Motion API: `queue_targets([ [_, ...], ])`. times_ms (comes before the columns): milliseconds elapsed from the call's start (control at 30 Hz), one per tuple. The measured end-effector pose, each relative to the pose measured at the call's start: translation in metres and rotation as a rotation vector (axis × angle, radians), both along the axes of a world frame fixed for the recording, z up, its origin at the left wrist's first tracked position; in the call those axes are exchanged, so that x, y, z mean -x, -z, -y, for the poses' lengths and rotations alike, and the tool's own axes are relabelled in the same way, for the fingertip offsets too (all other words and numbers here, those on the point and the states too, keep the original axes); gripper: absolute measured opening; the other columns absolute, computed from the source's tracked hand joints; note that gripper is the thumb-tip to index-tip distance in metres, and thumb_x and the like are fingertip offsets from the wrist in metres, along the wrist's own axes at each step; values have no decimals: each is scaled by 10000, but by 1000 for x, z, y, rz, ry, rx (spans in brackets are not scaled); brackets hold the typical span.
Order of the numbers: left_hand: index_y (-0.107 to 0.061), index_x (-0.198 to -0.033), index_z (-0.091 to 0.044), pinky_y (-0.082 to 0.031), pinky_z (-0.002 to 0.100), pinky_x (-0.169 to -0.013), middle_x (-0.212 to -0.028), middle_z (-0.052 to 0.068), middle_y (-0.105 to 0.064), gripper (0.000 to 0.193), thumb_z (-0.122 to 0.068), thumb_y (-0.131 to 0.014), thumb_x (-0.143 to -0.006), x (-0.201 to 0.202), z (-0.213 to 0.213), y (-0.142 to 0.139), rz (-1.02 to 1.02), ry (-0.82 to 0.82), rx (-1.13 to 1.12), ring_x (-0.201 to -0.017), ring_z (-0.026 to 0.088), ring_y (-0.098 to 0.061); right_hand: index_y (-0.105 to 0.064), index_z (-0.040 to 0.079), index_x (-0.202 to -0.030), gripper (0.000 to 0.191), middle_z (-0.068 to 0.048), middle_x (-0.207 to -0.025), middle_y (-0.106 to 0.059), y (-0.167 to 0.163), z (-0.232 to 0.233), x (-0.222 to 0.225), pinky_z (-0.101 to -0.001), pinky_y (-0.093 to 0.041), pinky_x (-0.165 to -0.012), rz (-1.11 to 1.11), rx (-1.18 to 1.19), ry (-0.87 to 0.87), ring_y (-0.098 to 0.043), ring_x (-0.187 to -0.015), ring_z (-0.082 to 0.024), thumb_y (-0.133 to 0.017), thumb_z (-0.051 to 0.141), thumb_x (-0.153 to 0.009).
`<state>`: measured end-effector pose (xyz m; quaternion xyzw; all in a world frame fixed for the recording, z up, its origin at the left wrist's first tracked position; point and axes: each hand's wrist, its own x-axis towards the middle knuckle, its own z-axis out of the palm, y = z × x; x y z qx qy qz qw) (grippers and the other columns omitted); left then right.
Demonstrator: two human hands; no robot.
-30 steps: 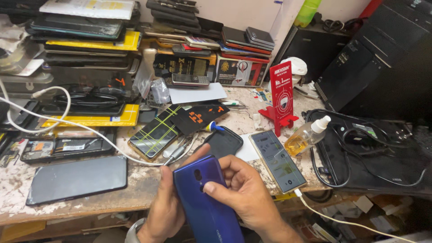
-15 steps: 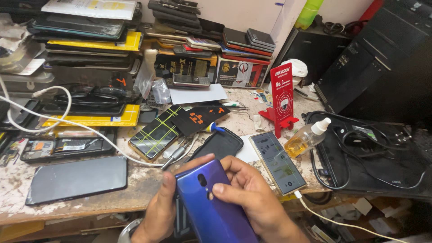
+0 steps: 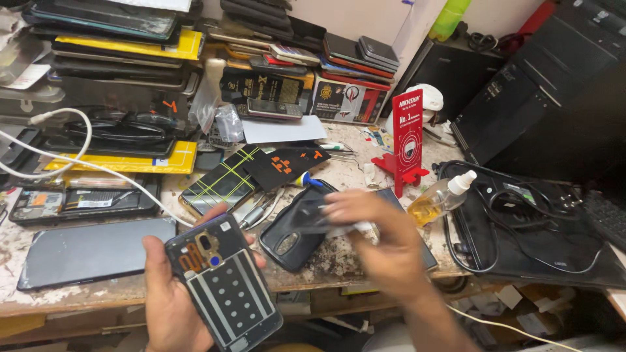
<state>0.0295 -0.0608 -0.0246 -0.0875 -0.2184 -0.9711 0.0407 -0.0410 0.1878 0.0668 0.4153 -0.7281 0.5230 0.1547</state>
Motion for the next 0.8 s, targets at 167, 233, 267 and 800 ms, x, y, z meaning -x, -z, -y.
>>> queue_targets([
  [167,-354,-1623,-72,-603,496,-821,-1197,234,-634,912,-759,-248,-1032,3,6,6,-23,0,-34,-1048,394,-676,-760,133,-1092,254,-55,-1216,-742,34,10,3,-510,-350,-1213,-199,-506,149,-623,-1321,-278,-748,71,-846],
  [233,-350,-1619,-74,-603,500,-820,-1203,235,-625,897,-749,-250,-1036,3,6,8,-32,5,-32,-1057,394,-674,-775,138,-1132,288,-73,-1244,-718,41,9,3,-529,-326,-1186,-220,-594,169,-569,-1340,-294,-776,125,-844],
  [267,-348,-1616,-75,-602,503,-819,-1206,236,-621,890,-744,-251,-1038,3,6,9,-32,11,-30,-1061,394,-672,-770,134,-1141,286,-77,-1262,-711,42,7,3,-534,-316,-1188,-202,-612,152,-554,-1355,-297,-778,136,-856],
  [800,-340,-1626,-53,-578,590,-898,-1246,304,-610,897,-750,-259,-1067,5,8,2,-144,97,-245,-1113,470,-648,-724,79,-1136,341,-69,-1059,-666,30,9,-1,-442,-468,-960,-524,-642,41,-629,-1036,-267,-714,67,-796],
])
